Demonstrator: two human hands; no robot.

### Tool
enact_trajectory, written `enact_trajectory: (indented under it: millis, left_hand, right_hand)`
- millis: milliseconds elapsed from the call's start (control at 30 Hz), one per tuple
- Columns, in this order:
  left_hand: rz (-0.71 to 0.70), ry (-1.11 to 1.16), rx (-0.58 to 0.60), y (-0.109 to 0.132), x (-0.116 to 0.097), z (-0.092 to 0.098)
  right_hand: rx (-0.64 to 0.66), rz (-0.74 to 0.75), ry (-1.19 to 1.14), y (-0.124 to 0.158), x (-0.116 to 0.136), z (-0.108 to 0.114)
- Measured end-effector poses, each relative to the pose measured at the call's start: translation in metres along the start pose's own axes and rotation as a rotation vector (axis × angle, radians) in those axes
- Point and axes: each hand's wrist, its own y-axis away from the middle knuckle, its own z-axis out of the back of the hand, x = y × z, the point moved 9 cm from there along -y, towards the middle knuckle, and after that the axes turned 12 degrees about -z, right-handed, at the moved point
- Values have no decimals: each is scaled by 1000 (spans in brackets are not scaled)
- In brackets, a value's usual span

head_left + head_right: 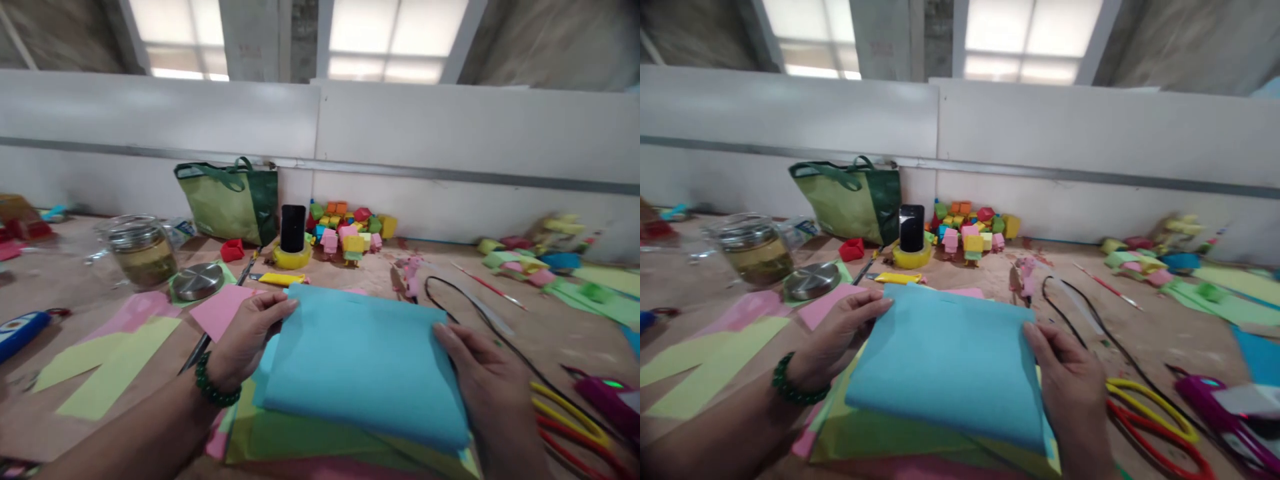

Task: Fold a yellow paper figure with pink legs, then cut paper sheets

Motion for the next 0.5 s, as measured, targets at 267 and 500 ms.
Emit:
enact_trajectory:
  millis: [267,500]
  left_hand:
    - [-53,-163,80,-11,4,4]
    - [-78,-460,137,-28,12,11]
  right_hand:
    - [119,2,4,1,2,-13]
    - [329,-25,115,-5,-13,-47]
